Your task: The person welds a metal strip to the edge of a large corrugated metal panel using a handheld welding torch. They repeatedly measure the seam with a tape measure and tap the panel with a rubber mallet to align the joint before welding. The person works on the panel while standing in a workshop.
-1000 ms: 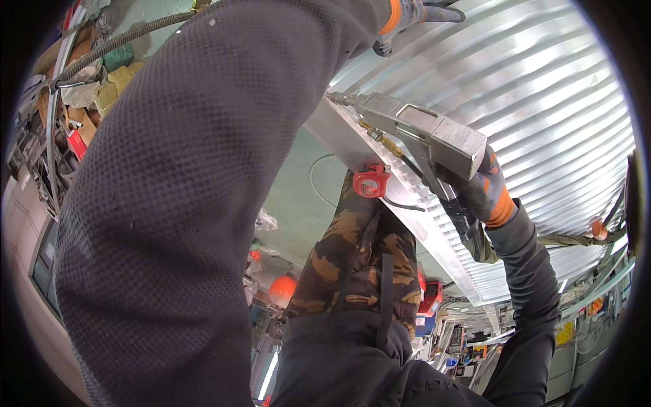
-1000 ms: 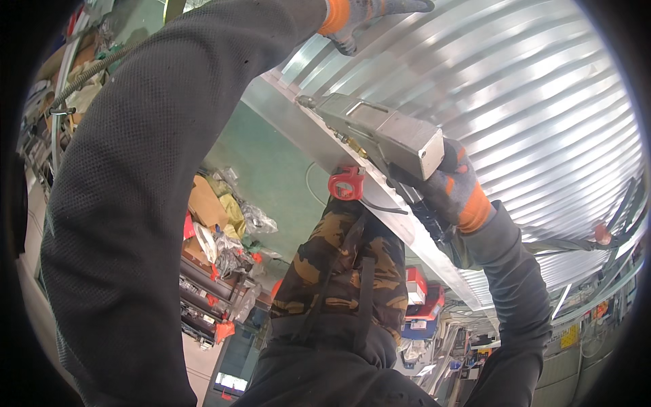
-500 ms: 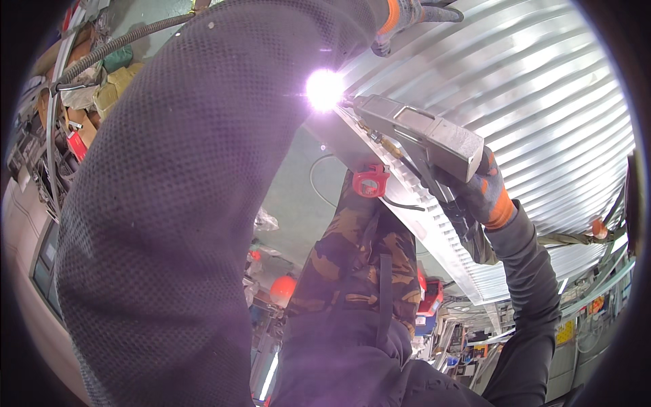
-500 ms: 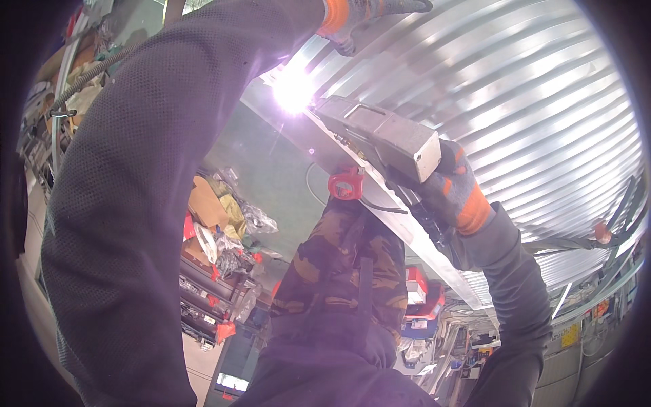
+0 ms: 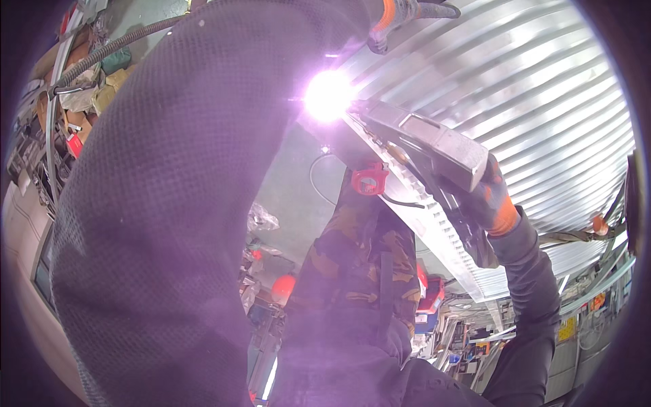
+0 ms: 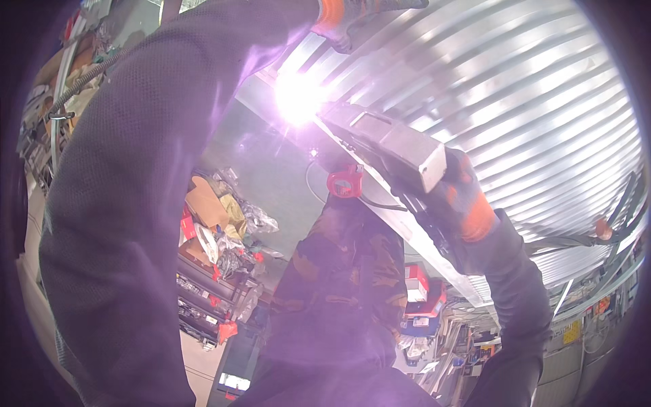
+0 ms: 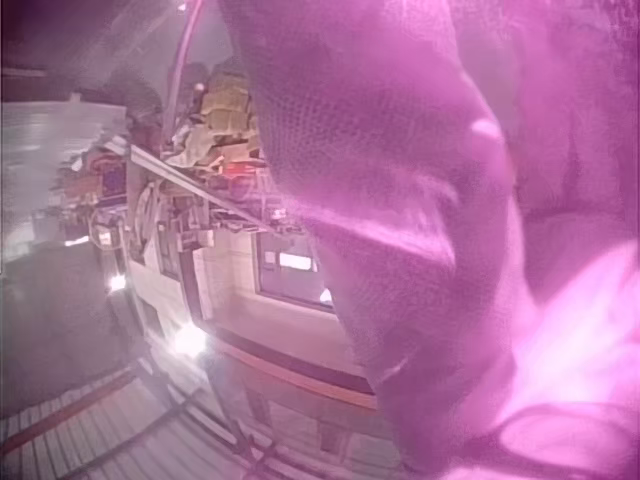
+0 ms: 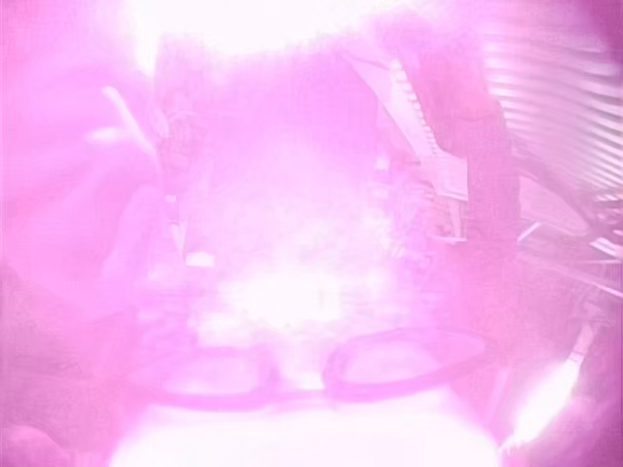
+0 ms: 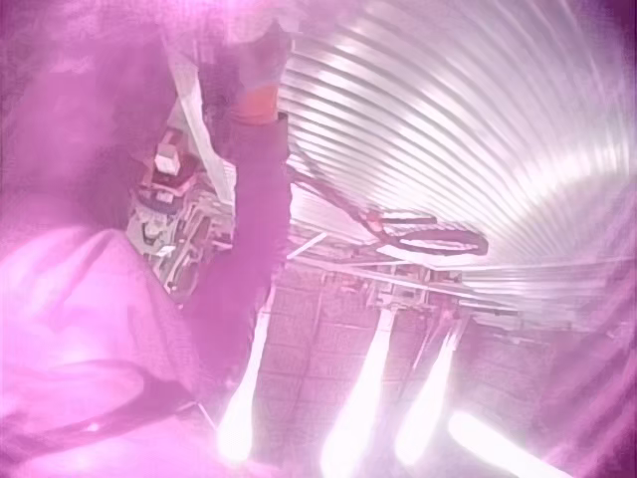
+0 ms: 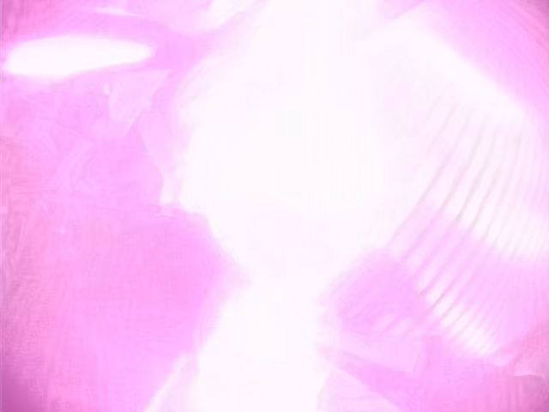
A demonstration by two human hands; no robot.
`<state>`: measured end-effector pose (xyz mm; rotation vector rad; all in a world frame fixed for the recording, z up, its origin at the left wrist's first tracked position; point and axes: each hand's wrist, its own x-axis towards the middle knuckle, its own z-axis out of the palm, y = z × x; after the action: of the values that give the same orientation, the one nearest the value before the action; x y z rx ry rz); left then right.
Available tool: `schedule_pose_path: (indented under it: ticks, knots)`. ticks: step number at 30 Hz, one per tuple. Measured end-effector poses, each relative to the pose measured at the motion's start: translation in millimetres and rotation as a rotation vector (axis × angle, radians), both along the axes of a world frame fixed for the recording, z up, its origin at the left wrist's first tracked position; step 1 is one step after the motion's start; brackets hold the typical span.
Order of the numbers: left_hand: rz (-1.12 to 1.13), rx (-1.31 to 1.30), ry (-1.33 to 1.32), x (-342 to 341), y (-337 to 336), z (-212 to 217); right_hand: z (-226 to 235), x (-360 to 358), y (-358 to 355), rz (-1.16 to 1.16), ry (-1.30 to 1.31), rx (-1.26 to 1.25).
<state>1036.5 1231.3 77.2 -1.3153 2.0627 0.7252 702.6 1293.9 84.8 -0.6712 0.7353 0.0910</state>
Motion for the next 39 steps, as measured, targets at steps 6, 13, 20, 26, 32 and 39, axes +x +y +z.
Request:
schedule_pose_path:
  ticks: [6, 13, 20, 26, 32, 39]
  knots:
    - [-0.017, -0.005, -0.012, 5, 3, -5, 51, -79, -16, 0.111, 0.07, -0.32]
    - [-0.003, -0.008, -0.014, -9, 4, 2, 67, -106, 4, 0.111, 0.222, -1.076]
    - [0.218, -0.754, 0.233, -19, 93, -36, -23, -116, 61, 0.06, 0.351, -1.724]
    - [1.067, -0.38, 0.249, -100, 277, 14, -58, -128, 63, 0.042, 0.524, -1.792]
    - [0.99, -0.439, 0.319, -181, 307, -1, -81, -152, 71, -0.052, 0.474, -1.516]
    - [1.24, -0.162, 0.53, -203, 323, 8, 7, -99, 129, 0.171, 0.368, -1.425]
